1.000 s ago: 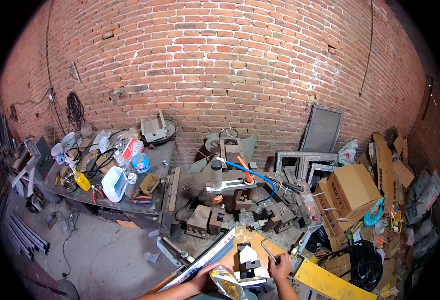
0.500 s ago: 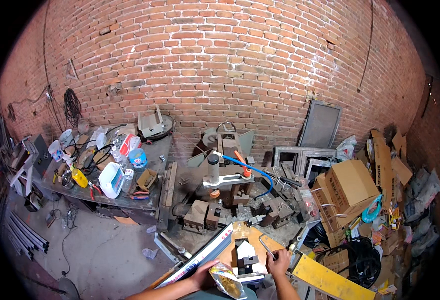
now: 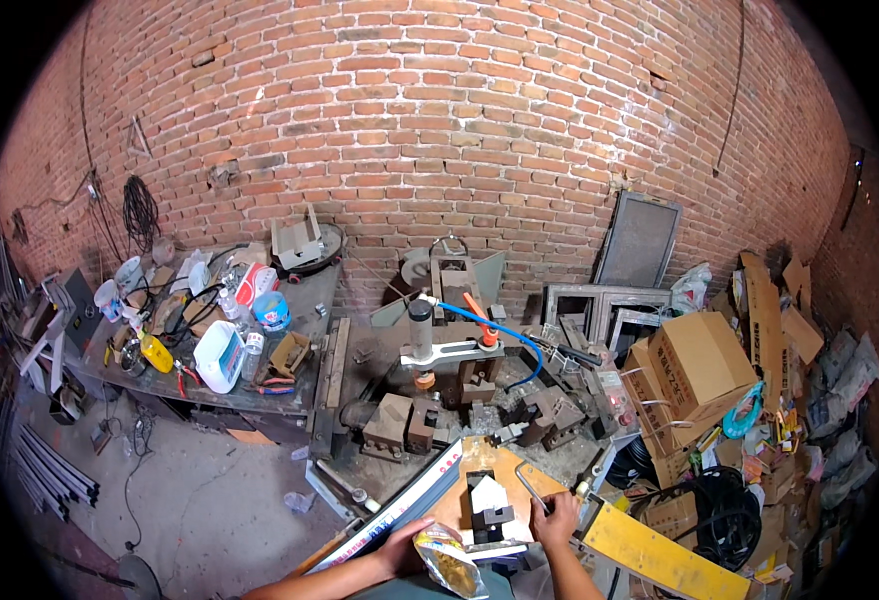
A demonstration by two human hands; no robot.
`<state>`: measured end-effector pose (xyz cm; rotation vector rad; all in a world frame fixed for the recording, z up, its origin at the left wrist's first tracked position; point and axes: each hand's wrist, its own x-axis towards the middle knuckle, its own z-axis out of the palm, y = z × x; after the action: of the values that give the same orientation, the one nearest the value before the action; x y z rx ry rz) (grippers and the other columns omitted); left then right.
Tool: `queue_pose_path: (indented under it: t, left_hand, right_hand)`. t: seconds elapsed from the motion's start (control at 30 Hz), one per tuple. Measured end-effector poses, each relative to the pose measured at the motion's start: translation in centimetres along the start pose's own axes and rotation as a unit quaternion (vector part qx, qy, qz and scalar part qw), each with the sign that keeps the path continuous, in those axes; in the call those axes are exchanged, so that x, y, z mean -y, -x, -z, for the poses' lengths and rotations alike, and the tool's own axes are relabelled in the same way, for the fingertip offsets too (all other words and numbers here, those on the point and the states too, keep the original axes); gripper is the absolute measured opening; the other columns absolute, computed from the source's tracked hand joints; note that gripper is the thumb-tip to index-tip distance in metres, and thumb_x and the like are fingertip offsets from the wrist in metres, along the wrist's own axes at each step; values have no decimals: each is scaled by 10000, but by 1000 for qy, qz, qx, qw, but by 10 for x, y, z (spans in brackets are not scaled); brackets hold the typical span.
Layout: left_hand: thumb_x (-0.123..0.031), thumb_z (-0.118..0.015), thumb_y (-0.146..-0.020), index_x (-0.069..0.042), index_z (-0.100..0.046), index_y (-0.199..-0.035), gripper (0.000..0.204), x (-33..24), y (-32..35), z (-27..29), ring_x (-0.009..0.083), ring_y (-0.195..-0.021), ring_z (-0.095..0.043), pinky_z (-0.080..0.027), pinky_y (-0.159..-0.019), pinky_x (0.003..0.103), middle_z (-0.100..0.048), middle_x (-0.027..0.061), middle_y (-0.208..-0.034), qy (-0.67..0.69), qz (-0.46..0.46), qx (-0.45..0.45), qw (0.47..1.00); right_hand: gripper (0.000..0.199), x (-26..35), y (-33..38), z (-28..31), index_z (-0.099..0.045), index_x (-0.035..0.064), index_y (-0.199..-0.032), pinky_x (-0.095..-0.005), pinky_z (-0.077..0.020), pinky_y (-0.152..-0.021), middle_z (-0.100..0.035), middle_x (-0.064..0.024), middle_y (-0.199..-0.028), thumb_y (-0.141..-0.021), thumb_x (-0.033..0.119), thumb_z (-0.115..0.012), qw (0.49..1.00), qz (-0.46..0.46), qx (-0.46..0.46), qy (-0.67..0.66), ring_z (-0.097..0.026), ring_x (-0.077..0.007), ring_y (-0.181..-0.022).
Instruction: The person holds a snack bag in one hand while using the other hand to manipulate a metal frame on a welding machine, periodically pressing a red control button to operate the clamp and welding head.
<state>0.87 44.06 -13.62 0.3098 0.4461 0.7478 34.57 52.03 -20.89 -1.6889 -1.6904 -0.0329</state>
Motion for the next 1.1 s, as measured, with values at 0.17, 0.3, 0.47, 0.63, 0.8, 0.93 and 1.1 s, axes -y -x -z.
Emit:
queue_pose_path:
  t: [0.17,0.3,0.47,0.63,0.8,0.93,1.1]
  left_hand:
    - [-475,-401,-1053,91,-617,-1258,640,-1,1,0,441,-1217,-629,-462,-1116,518,-663,284,-1202,14,2,2,1000]
    - [-471,-398,-1055,95,-617,-1257,639,-6,0,-13,439,-1219,-632,-470,-1111,506,-663,282,-1198,-17,9,-20,1000]
    - [-470,-398,-1056,100,-620,-1246,641,-3,1,-7,433,-1210,-637,-473,-1106,502,-663,286,-1192,3,3,-15,1000]
    - [-467,-399,-1057,96,-623,-1240,632,-5,0,-6,432,-1189,-640,-470,-1106,508,-662,276,-1197,-1,-1,10,1000]
    - [-478,-408,-1051,90,-622,-1241,636,0,0,1,430,-1194,-639,-469,-1107,507,-663,285,-1196,13,-6,9,1000]
    - [-470,-405,-1055,84,-621,-1248,625,-1,-1,1,438,-1196,-638,-471,-1105,521,-663,282,-1205,-11,-1,1,1000]
    - [-475,-407,-1053,90,-618,-1253,635,-1,1,-5,444,-1204,-636,-475,-1101,517,-662,288,-1207,-6,-11,-8,1000]
  right_hand:
    - [292,3,-2,1,-611,83,-793,-462,-454,-799,-591,-116,-872,-758,209,-872,1000,9,3,-12,-575,-353,-878]
    - [285,0,-3,2,-616,81,-798,-458,-449,-802,-592,-118,-875,-763,212,-867,1000,-2,4,-5,-573,-352,-878]
    - [284,4,-3,2,-617,80,-801,-461,-443,-810,-591,-115,-875,-760,208,-867,1000,6,9,-15,-571,-355,-881]
    - [286,1,-2,1,-614,80,-801,-463,-443,-810,-588,-113,-870,-758,204,-868,1000,10,2,-7,-570,-356,-881]
    - [290,-1,-1,-1,-631,78,-825,-471,-426,-838,-591,-118,-879,-760,219,-875,1000,5,11,-13,-562,-357,-879]
    - [287,-4,0,-3,-631,81,-826,-468,-429,-838,-592,-113,-878,-759,218,-874,1000,-8,13,-19,-566,-355,-883]
    - [283,-2,2,-3,-629,83,-824,-469,-432,-860,-593,-107,-873,-759,214,-871,1000,-15,12,-20,-572,-349,-889]
